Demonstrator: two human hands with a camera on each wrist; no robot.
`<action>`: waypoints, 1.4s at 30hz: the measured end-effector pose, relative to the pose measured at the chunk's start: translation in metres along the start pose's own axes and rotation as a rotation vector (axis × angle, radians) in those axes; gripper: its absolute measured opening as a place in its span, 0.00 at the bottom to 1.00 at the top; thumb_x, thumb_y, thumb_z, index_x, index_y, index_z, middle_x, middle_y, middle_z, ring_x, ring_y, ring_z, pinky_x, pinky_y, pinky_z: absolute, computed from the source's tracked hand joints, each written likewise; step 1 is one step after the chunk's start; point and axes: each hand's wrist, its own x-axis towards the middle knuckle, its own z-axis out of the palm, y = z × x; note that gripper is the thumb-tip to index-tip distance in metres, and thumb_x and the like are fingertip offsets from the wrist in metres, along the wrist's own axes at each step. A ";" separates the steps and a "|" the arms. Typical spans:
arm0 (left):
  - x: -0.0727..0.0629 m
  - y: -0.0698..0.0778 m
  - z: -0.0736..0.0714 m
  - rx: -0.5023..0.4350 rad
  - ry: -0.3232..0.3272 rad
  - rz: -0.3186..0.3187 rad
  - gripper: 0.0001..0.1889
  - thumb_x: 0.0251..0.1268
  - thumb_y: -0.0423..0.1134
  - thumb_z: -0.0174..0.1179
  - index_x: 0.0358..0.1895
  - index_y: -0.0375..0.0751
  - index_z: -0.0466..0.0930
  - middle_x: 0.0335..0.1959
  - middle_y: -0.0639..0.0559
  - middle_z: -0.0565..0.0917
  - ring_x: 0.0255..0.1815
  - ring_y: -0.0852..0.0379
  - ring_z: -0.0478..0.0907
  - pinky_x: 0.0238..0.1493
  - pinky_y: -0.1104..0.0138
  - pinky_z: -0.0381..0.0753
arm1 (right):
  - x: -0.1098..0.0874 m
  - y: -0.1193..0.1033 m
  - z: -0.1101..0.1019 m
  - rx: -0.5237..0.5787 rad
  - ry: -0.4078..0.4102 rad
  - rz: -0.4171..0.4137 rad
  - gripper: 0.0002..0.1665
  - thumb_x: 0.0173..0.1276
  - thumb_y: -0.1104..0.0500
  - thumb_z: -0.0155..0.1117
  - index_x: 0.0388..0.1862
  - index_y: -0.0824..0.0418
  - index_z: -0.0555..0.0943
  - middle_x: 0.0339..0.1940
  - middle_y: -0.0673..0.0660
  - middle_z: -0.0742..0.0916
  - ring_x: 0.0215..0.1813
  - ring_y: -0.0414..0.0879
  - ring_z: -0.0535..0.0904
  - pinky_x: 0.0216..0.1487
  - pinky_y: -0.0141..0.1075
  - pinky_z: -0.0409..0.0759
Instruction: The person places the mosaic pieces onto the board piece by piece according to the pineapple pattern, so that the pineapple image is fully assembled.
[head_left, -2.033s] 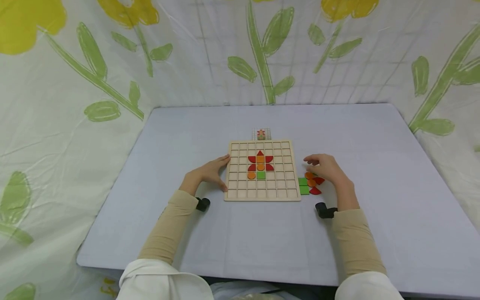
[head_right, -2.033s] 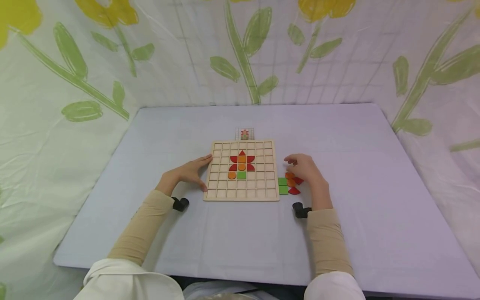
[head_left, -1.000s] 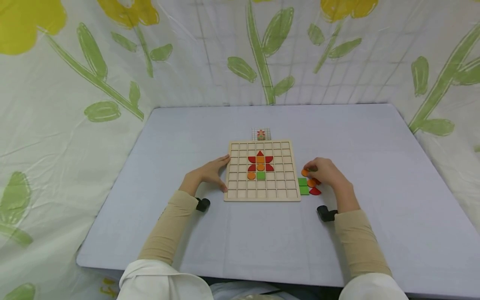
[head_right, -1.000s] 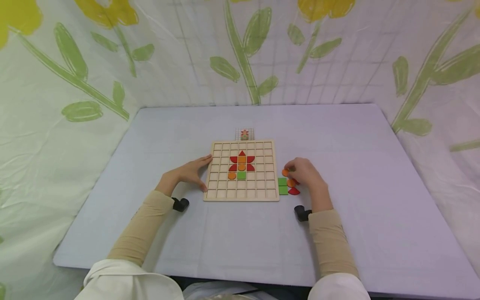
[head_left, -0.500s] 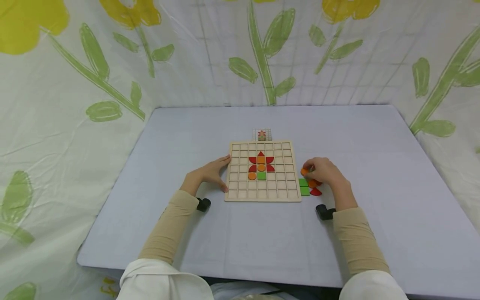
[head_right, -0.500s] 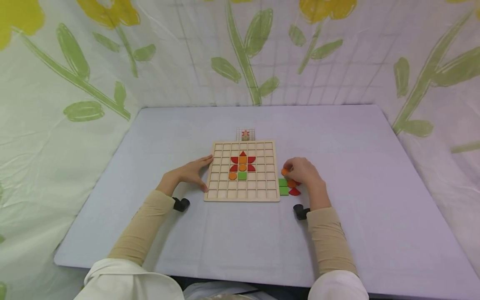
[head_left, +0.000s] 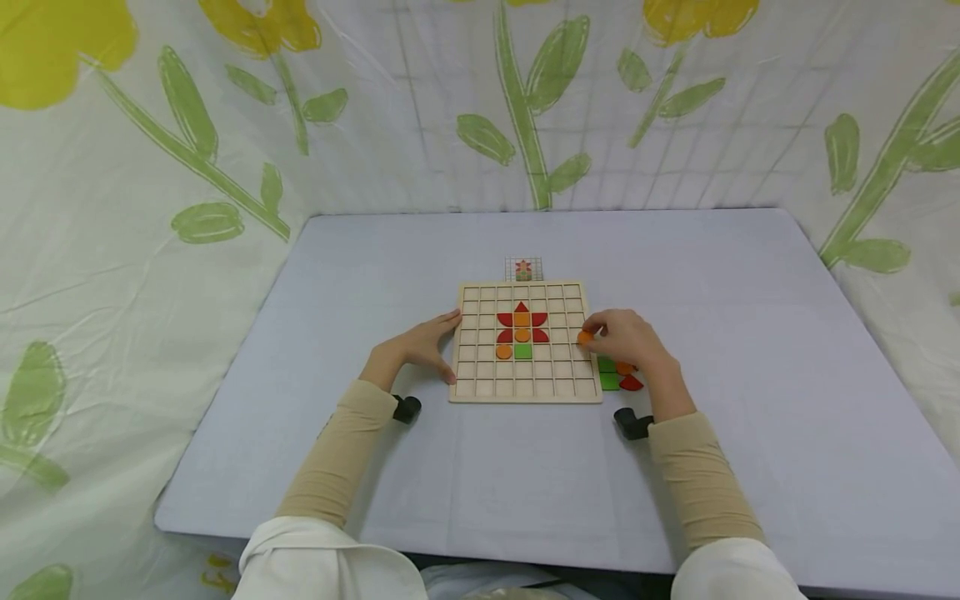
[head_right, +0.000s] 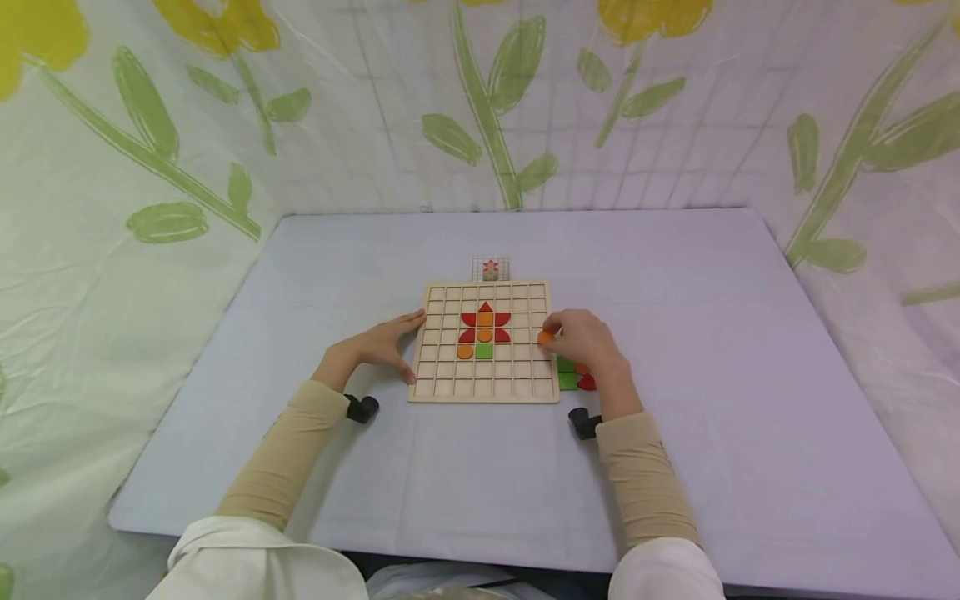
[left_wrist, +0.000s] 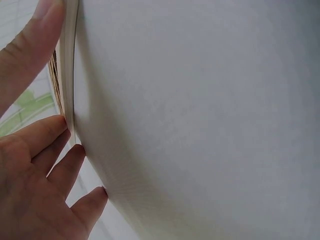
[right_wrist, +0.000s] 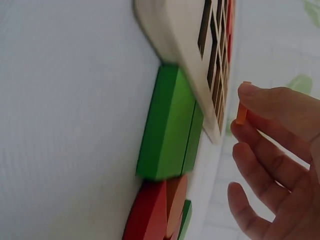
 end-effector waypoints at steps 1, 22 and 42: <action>0.000 0.000 0.000 -0.002 0.001 0.000 0.60 0.44 0.44 0.78 0.77 0.32 0.44 0.79 0.43 0.43 0.79 0.44 0.40 0.76 0.53 0.46 | 0.001 -0.002 0.001 0.001 0.001 -0.005 0.21 0.64 0.57 0.66 0.54 0.65 0.82 0.48 0.60 0.85 0.47 0.54 0.77 0.46 0.46 0.78; 0.002 -0.003 0.002 0.001 -0.003 -0.009 0.61 0.44 0.45 0.78 0.77 0.33 0.44 0.80 0.44 0.42 0.79 0.45 0.39 0.76 0.53 0.46 | 0.012 -0.031 0.023 -0.040 0.003 -0.131 0.18 0.61 0.55 0.71 0.47 0.64 0.85 0.44 0.57 0.87 0.45 0.52 0.80 0.48 0.47 0.80; 0.003 -0.006 0.003 -0.010 0.011 0.015 0.61 0.44 0.44 0.78 0.77 0.31 0.44 0.79 0.43 0.43 0.79 0.45 0.40 0.76 0.54 0.46 | 0.019 -0.046 0.037 -0.132 0.005 -0.178 0.13 0.61 0.58 0.69 0.44 0.61 0.87 0.41 0.54 0.87 0.39 0.48 0.77 0.43 0.42 0.79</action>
